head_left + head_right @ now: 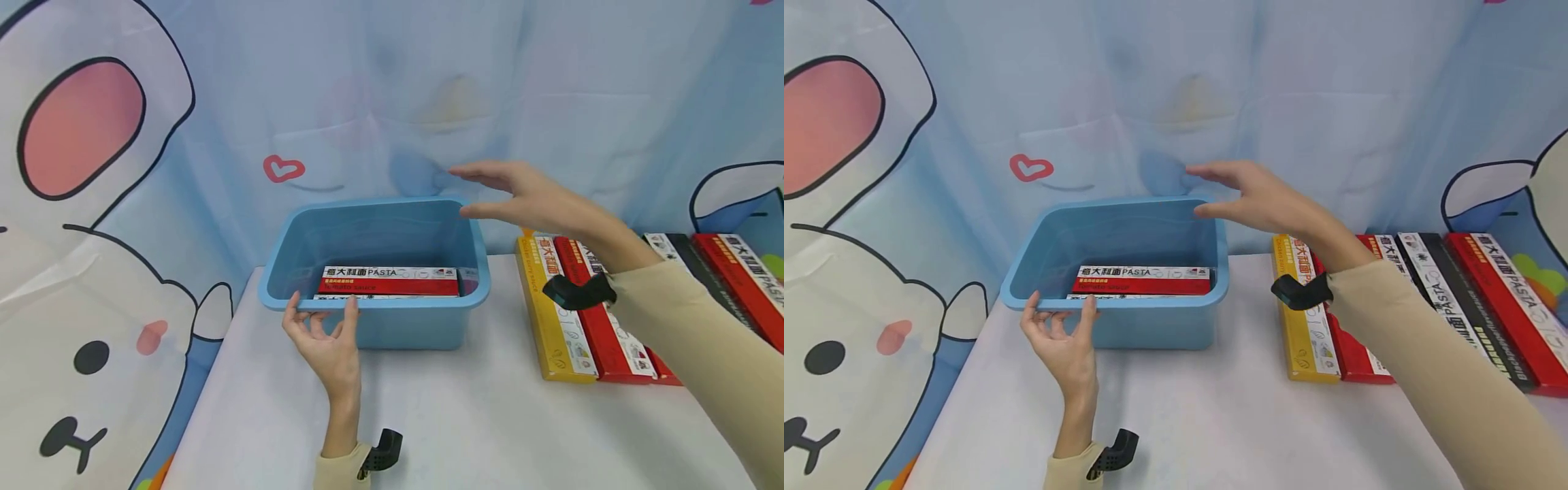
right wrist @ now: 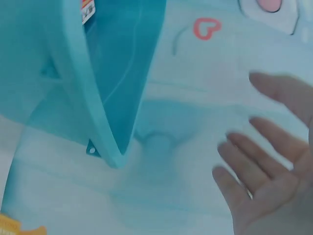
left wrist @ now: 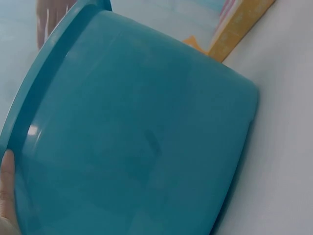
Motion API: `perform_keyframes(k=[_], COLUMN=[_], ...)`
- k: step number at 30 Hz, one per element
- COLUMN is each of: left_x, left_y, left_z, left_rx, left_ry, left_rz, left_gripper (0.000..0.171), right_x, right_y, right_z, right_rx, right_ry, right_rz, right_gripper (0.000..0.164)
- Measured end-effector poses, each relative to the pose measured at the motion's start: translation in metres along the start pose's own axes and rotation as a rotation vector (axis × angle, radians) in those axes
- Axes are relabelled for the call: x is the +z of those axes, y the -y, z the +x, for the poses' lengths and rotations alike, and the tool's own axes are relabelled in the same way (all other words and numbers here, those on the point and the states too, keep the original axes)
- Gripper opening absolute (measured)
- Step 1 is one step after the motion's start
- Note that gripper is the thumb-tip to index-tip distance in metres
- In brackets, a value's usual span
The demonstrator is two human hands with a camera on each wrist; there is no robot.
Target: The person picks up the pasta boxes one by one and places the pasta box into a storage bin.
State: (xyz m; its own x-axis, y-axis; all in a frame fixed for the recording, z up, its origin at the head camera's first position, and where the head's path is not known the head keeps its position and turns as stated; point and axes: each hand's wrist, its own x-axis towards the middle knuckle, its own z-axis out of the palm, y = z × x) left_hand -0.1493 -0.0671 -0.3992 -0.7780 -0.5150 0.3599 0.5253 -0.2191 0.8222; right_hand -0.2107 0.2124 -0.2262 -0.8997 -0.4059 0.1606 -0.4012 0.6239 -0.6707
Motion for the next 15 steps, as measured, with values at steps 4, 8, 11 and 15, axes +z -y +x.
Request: perform_keyframes(k=[4, 8, 11, 15], left_x=[-0.001, -0.003, -0.004, -0.004], left_y=[0.000, -0.001, 0.000, 0.001], left_z=[0.001, 0.000, 0.000, 0.001], left_rx=[-0.006, -0.012, -0.008, 0.001], left_ry=[-0.006, -0.032, -0.040, -0.030], left_rz=[-0.006, -0.015, -0.014, -0.016], left_gripper=[0.083, 0.082, 0.081, 0.080], right_x=[-0.002, 0.007, 0.023, 0.054], right_y=[-0.002, -0.020, -0.042, -0.071], right_z=[-0.033, -0.065, -0.091, -0.123], right_rx=[0.018, 0.055, 0.125, 0.228], right_ry=[-0.148, -0.270, -0.345, -0.404], right_rz=[-0.010, -0.070, -0.105, -0.084], right_gripper=[0.066, 0.069, 0.074, 0.080])
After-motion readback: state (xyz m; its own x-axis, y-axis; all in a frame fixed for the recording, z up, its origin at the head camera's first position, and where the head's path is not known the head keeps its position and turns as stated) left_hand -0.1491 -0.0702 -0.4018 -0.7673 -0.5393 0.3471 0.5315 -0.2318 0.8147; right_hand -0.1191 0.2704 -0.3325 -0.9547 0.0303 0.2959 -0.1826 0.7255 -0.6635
